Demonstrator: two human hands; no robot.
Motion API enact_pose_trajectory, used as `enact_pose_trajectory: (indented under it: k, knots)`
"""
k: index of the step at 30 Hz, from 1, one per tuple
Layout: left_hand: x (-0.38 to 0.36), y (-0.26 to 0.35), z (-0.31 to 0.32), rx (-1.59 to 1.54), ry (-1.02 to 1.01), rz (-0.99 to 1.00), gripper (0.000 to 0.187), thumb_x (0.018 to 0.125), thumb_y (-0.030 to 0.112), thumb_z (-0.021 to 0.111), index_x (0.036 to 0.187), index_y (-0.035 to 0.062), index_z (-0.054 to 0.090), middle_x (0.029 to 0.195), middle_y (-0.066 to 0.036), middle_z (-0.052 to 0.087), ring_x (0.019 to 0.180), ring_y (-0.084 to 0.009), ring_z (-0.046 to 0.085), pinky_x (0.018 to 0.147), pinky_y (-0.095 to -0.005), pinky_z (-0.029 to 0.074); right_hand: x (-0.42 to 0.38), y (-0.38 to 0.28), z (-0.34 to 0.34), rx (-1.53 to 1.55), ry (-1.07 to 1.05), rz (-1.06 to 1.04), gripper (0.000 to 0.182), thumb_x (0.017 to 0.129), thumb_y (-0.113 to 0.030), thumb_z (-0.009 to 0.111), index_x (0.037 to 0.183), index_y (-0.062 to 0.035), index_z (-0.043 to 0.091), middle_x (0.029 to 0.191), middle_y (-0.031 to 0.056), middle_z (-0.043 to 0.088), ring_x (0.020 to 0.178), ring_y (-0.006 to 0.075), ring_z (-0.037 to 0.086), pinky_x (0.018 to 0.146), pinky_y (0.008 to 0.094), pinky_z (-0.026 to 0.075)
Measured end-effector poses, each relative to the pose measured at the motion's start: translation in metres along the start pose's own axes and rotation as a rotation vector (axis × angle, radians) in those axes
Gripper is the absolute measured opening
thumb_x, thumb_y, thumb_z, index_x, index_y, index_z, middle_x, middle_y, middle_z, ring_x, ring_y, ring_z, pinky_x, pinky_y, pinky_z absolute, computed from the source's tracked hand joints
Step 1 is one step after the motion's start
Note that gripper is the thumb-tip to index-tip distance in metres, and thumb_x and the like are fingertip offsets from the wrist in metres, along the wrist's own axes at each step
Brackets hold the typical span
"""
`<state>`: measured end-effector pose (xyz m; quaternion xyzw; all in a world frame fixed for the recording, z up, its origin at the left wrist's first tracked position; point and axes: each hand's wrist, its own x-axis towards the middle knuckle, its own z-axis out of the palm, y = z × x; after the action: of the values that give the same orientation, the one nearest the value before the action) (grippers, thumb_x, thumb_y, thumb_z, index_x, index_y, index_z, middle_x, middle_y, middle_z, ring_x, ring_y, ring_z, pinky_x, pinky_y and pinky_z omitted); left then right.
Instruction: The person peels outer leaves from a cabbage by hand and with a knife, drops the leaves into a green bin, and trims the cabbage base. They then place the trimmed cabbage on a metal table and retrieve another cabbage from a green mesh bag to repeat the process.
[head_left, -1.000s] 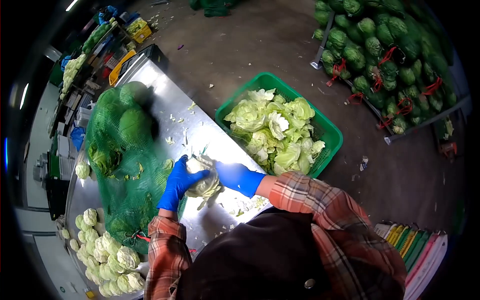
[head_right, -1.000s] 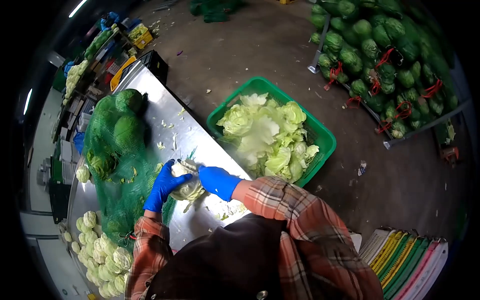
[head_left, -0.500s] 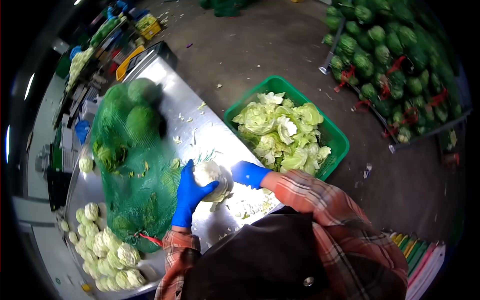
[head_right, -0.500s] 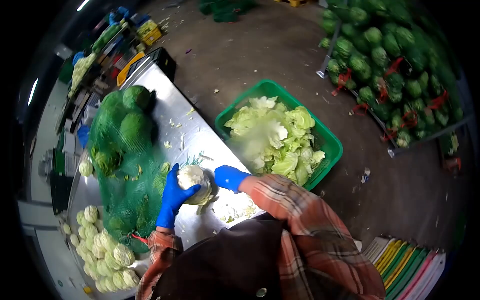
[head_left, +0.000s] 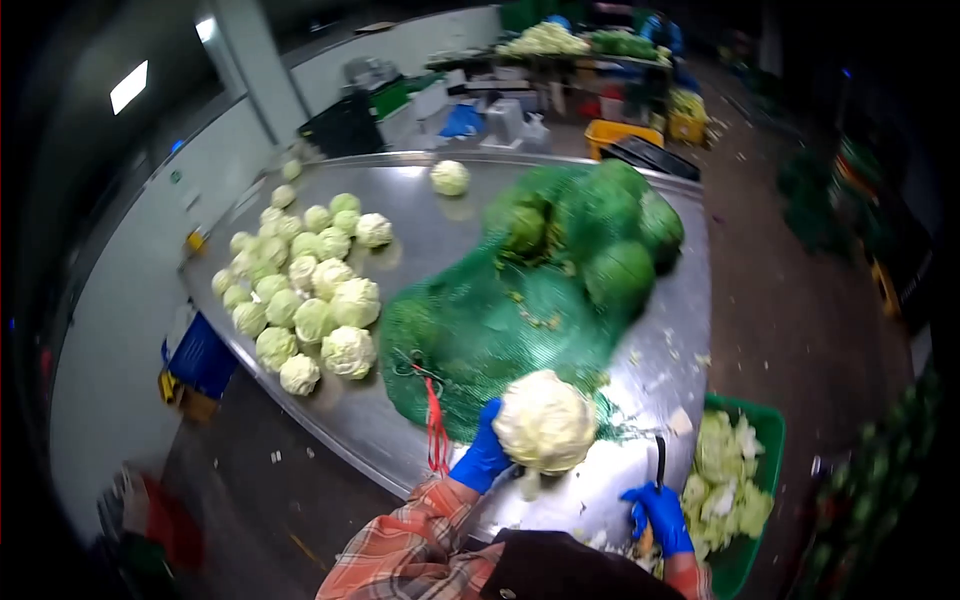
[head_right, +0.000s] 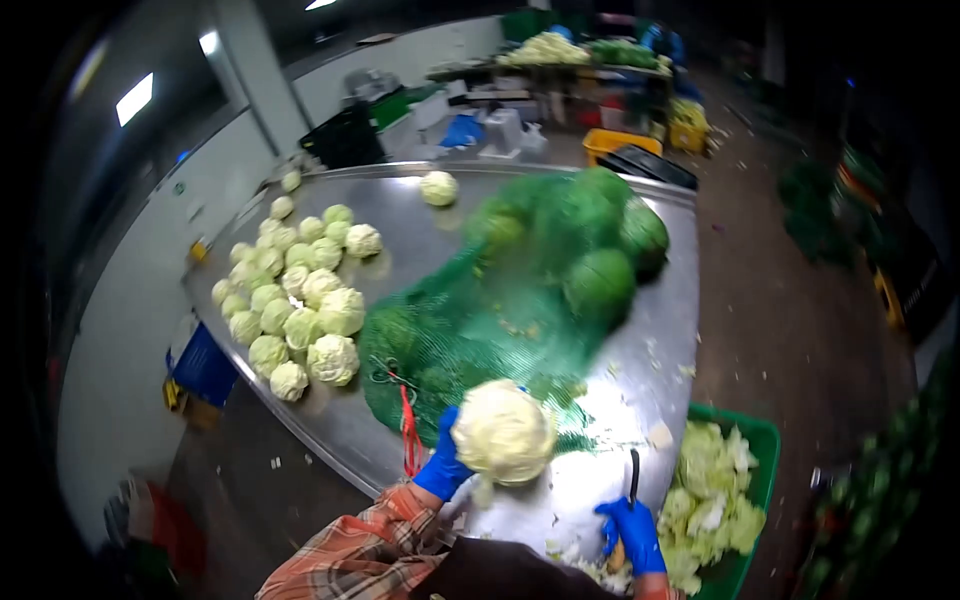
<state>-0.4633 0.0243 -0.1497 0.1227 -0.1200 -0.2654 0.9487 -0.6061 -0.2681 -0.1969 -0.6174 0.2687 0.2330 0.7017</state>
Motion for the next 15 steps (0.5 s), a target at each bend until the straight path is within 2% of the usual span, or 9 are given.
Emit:
enact_pose_trajectory:
  k: [1,3,4,5,7,8,10,14,15]
  knots:
    - [-0.009,0.022,-0.083,0.559,0.264,0.196,0.054,0.097,0.033,0.043,0.14,0.0027,0.034,0.139,-0.016,0.044,0.126,-0.0265,0.046,0.107,-0.0435,0.037,0.001,0.002,0.0,-0.013,-0.009,-0.021,0.024,0.09,-0.019,0.053,0.087,0.0009,0.068,0.055,0.0086,0.054,0.039,0.0201,0.052,0.036,0.0326,0.045]
    - [-0.013,0.081,-0.036,0.71,0.309,0.387,0.053,0.099,0.039,0.033,0.141,0.0068,0.033,0.144,-0.014,0.038,0.131,-0.0263,0.039,0.111,-0.0454,0.029,0.0,-0.003,0.002,-0.033,0.003,-0.017,0.025,0.09,-0.017,0.052,0.088,0.0014,0.068,0.056,0.0083,0.055,0.039,0.0189,0.051,0.035,0.0316,0.045]
    - [-0.017,0.109,-0.043,0.648,0.298,0.492,0.058,0.098,0.046,0.033,0.143,0.009,0.032,0.145,-0.012,0.037,0.133,-0.0267,0.037,0.112,-0.046,0.027,-0.001,-0.009,0.006,-0.041,0.019,0.005,0.024,0.089,-0.017,0.054,0.088,0.0013,0.069,0.056,0.0079,0.055,0.04,0.0177,0.051,0.035,0.0311,0.045]
    - [-0.015,0.135,-0.019,0.382,0.071,0.613,0.071,0.092,0.06,0.035,0.144,0.0126,0.031,0.146,-0.011,0.035,0.133,-0.0283,0.035,0.112,-0.0468,0.026,0.003,-0.01,0.006,-0.062,0.017,0.019,0.024,0.089,-0.018,0.055,0.086,0.0009,0.069,0.056,0.0078,0.055,0.04,0.0176,0.052,0.034,0.0311,0.044]
    - [-0.017,0.19,-0.014,0.356,0.395,0.78,0.075,0.089,0.067,0.032,0.145,0.0165,0.031,0.147,-0.008,0.034,0.133,-0.0317,0.034,0.111,-0.0492,0.026,0.021,0.013,-0.003,-0.196,0.029,-0.059,0.023,0.089,-0.023,0.056,0.095,-0.0022,0.064,0.058,0.0062,0.055,0.039,0.0159,0.049,0.035,0.0291,0.042]
    - [-0.021,0.213,-0.017,0.319,0.449,0.796,0.076,0.086,0.069,0.036,0.144,0.0207,0.032,0.147,-0.008,0.034,0.133,-0.0327,0.034,0.11,-0.0532,0.026,0.034,0.028,-0.011,-0.256,0.01,-0.145,0.025,0.088,-0.026,0.058,0.101,-0.0045,0.059,0.059,0.0039,0.054,0.037,0.0143,0.047,0.034,0.0279,0.038]
    - [-0.028,0.251,-0.025,0.231,0.414,0.819,0.078,0.083,0.069,0.038,0.145,0.0222,0.032,0.149,-0.007,0.032,0.135,-0.0345,0.032,0.108,-0.0561,0.028,0.017,0.004,0.005,-0.166,0.038,-0.059,0.021,0.088,-0.024,0.058,0.095,-0.0048,0.062,0.058,0.0035,0.054,0.038,0.0146,0.048,0.035,0.028,0.039]
    - [-0.053,0.321,-0.069,0.169,0.593,0.993,0.083,0.084,0.063,0.05,0.149,0.0219,0.019,0.152,-0.01,0.024,0.138,-0.0339,0.025,0.11,-0.0575,0.024,0.011,-0.006,0.011,-0.136,0.063,-0.02,0.02,0.089,-0.024,0.057,0.093,-0.0051,0.062,0.058,0.0035,0.054,0.039,0.0149,0.049,0.037,0.0282,0.041]
    - [-0.053,0.332,-0.078,0.182,0.616,1.025,0.083,0.084,0.06,0.052,0.148,0.0198,0.019,0.151,-0.011,0.025,0.136,-0.0341,0.027,0.109,-0.0556,0.027,0.009,-0.003,0.011,-0.153,0.071,-0.031,0.022,0.089,-0.026,0.056,0.094,-0.0058,0.062,0.059,0.0038,0.055,0.039,0.0145,0.049,0.037,0.0277,0.041]
